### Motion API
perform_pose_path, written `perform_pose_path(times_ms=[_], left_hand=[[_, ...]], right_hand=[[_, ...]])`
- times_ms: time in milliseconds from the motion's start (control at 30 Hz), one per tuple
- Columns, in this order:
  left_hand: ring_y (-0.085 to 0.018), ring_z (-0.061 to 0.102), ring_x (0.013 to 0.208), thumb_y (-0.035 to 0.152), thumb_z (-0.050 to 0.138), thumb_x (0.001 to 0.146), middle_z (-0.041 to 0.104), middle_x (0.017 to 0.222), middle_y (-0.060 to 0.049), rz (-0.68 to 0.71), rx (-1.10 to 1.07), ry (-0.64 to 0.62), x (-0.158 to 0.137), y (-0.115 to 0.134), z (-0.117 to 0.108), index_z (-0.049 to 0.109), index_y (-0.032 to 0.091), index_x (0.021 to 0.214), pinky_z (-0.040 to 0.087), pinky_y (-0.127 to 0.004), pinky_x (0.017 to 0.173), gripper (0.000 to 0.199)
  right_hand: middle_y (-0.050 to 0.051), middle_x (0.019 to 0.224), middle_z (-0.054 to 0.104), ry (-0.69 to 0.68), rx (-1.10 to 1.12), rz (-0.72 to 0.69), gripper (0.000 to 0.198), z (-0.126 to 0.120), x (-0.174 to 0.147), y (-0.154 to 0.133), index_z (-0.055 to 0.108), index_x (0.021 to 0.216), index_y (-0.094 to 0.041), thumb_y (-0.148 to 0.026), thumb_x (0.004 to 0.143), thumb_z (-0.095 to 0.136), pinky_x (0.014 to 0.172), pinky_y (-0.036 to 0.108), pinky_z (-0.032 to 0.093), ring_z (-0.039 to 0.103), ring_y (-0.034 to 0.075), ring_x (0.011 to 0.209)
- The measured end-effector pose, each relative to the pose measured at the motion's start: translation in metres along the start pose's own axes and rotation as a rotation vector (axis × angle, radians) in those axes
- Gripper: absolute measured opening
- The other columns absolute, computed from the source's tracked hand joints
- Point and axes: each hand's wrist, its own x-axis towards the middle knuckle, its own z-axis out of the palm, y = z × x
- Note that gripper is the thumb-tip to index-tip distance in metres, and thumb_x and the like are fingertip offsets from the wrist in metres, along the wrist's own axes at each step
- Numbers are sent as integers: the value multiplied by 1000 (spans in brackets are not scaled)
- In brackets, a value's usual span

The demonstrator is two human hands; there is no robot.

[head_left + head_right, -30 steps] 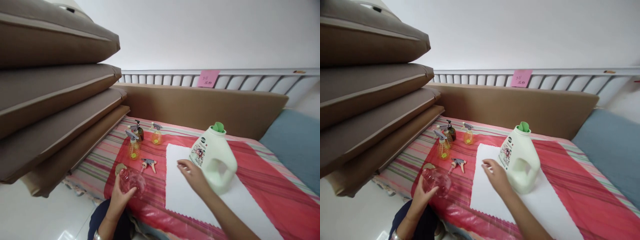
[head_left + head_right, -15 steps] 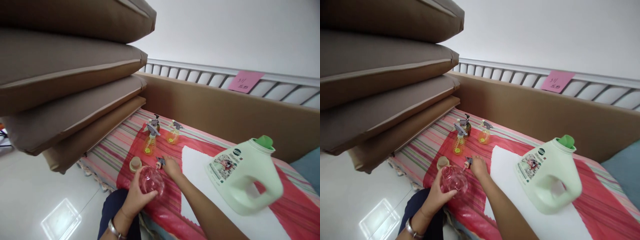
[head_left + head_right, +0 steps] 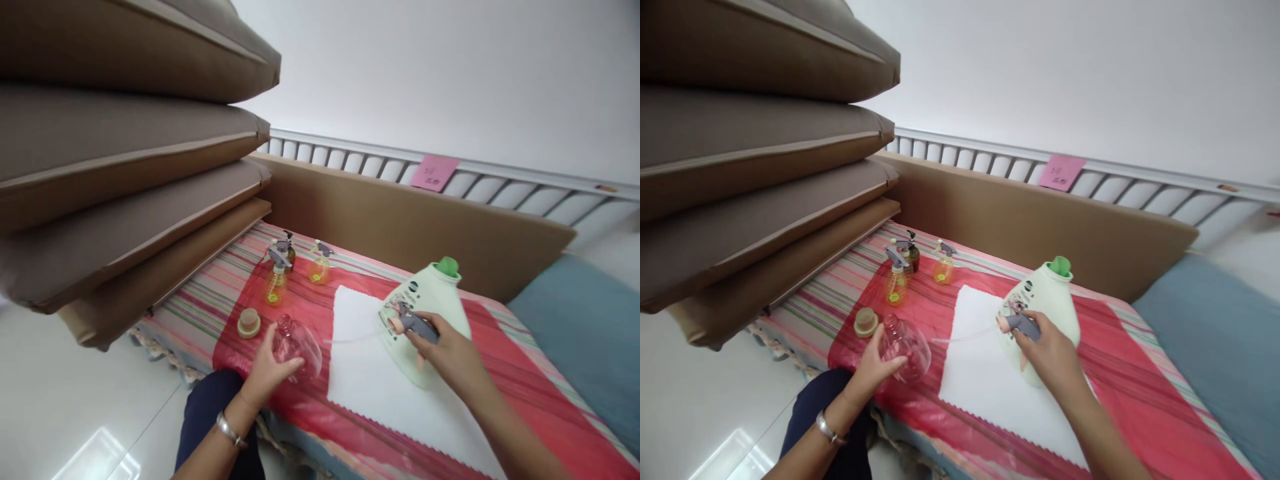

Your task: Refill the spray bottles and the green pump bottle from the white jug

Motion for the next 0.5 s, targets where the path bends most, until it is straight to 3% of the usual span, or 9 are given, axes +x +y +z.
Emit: perform_pose_path(times_ms=[133,300,400,500], left_hand=[[-25,50,113,27,73,58,55,119,-11,135,52,-157,1,17,53,43,16,119,37,-41,100,69],[-26,52,110,26,72,57,57,116,-11,302,225,-250,-6,10,115,47,17,118,38,-44,98,66],[-28,52,109,27,71,57,57,115,-12,326,293,-243,-13,1,133,48,16,117,39,-46,97,65],[-29,52,110,28,72,56,57,115,-13,330,317,-238,-17,-1,137,48,16,117,39,-47,97,67]], right_hand=[[5,97,66,227,-2,-116,39,-52,-23,19,57,102,-24,-46,71,52,66,33,44,61,26,84],[5,107,62,390,-131,-347,35,-102,-43,16,54,111,-24,-33,78,46,70,31,44,58,23,93],[4,104,62,400,-256,-436,34,-111,-45,13,52,114,-24,-27,81,44,67,30,43,58,22,93],[5,100,62,370,-407,-494,30,-104,-42,12,52,112,-22,-23,83,44,62,29,41,58,22,89]])
